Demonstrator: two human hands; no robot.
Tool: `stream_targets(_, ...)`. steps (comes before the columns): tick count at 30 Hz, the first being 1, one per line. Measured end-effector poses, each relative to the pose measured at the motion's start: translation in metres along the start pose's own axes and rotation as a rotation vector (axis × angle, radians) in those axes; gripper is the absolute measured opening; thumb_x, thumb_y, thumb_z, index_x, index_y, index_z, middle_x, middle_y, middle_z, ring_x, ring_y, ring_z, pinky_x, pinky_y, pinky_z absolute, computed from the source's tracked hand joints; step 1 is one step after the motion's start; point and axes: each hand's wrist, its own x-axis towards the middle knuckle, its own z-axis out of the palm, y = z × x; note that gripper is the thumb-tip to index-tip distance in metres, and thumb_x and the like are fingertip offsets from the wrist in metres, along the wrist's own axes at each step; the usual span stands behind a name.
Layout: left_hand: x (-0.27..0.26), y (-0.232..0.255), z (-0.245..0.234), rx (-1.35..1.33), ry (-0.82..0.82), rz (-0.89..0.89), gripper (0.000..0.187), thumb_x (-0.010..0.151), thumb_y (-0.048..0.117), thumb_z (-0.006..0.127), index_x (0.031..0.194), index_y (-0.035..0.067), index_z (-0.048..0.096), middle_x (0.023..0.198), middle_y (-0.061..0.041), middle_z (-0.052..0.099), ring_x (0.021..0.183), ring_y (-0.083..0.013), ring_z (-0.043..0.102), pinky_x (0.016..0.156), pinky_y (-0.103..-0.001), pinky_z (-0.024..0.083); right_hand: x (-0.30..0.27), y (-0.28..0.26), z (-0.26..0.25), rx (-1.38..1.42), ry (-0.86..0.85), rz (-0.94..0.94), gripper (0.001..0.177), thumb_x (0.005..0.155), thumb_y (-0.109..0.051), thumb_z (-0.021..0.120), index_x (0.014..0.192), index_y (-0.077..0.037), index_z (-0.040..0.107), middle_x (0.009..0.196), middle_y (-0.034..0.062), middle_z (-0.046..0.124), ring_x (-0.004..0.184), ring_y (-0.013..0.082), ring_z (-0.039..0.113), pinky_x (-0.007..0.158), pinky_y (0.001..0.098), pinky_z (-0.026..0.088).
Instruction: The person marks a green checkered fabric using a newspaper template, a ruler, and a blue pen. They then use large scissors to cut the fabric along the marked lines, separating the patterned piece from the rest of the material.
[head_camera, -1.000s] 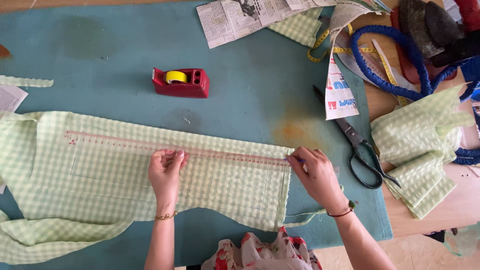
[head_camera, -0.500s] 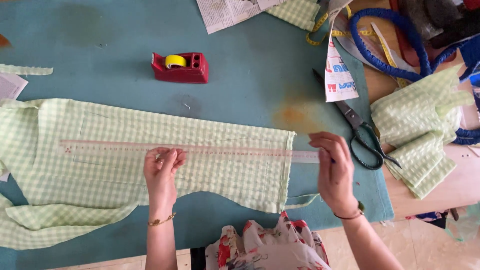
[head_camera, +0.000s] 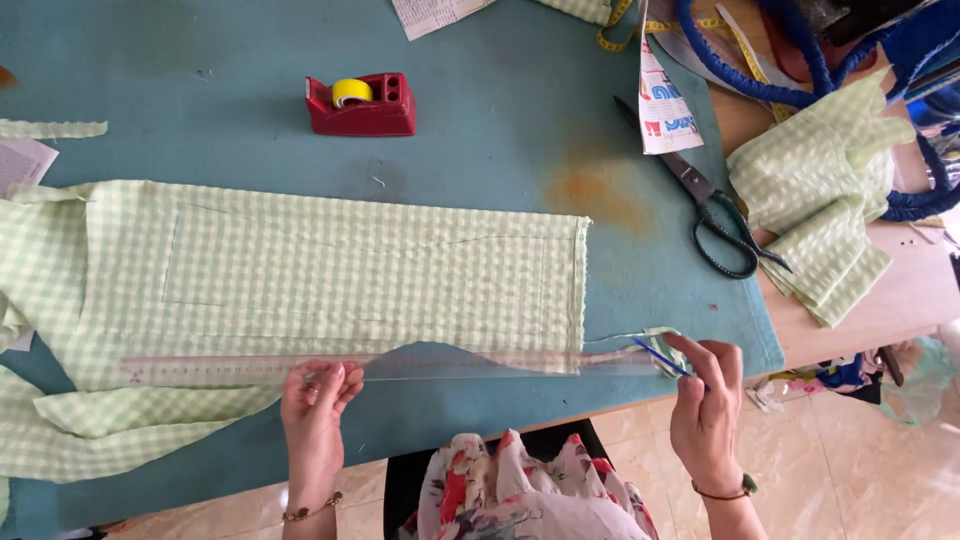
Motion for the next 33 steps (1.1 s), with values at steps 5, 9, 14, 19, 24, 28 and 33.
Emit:
stream_targets(5,0.008,0.010,-0.003,0.039,0.007,0.039,0.022,0.096,0.010,0.070,0.112,0.008,0.054,0.103,-0.013,0.072,0.092,-0.0212,0.073,0.082,-0.036,0.060,0.000,-0.002,0.020,0.291,-0.036,0.168,0.038,0.111,-0.021,0.038,0.123,-0.002,0.069,0.088,0.0066,0.062,0.080,0.0156,0.056,0.077,0.0280,0.047)
stream_targets(9,0.014,0.007,0.003,0.070,0.023,0.069,0.025,0.096,0.011,0.071,0.112,0.007,0.052,0.102,-0.011,0.071,0.092,-0.0208,0.073,0.082,-0.037,0.061,0.006,-0.002,0.044,0.462,-0.146,0.161,0.034,0.114,-0.019,0.043,0.106,0.002,0.068,0.086,0.0064,0.067,0.081,0.0121,0.061,0.078,0.0269,0.050)
stream_targets(14,0.017,0.002,0.008,0.056,0.041,0.053,0.026,0.095,0.012,0.072,0.111,0.006,0.052,0.101,-0.010,0.070,0.091,-0.0210,0.074,0.081,-0.037,0.062,0.008,-0.010,0.057,0.395,-0.225,0.210,0.028,0.109,-0.018,0.051,0.097,0.002,0.068,0.082,0.0056,0.069,0.077,0.0117,0.062,0.073,0.0268,0.052)
stream_targets(19,0.022,0.004,0.017,0.061,0.031,0.074,0.026,0.096,0.011,0.072,0.111,0.005,0.052,0.101,-0.011,0.071,0.091,-0.0209,0.074,0.080,-0.035,0.062,0.014,-0.012,0.064,0.340,-0.226,0.211,0.027,0.107,-0.018,0.054,0.096,0.001,0.068,0.079,0.0052,0.070,0.073,0.0120,0.063,0.070,0.0273,0.052)
stream_targets(24,0.022,0.009,0.026,0.091,0.044,0.070,0.024,0.096,0.010,0.071,0.111,0.003,0.054,0.101,-0.013,0.073,0.091,-0.0212,0.075,0.079,-0.035,0.063,0.020,-0.014,0.066,0.317,-0.245,0.188,0.027,0.107,-0.020,0.054,0.094,0.000,0.068,0.078,0.0069,0.071,0.071,0.0141,0.065,0.069,0.0289,0.053)
stream_targets(28,0.021,0.005,0.021,0.093,0.056,0.099,0.025,0.095,0.008,0.072,0.111,0.002,0.053,0.100,-0.014,0.072,0.089,-0.0215,0.075,0.077,-0.034,0.063,0.023,-0.014,0.066,0.312,-0.267,0.180,0.028,0.107,-0.020,0.054,0.094,0.000,0.068,0.078,0.0071,0.072,0.072,0.0147,0.068,0.070,0.0294,0.054)
stream_targets(33,0.018,0.005,0.024,0.114,0.072,0.113,0.026,0.095,0.009,0.073,0.111,0.001,0.053,0.098,-0.013,0.071,0.089,-0.0210,0.074,0.078,-0.034,0.063,0.028,-0.017,0.064,0.285,-0.293,0.176,0.028,0.107,-0.020,0.054,0.094,0.000,0.068,0.079,0.0086,0.072,0.073,0.0166,0.070,0.071,0.0305,0.055)
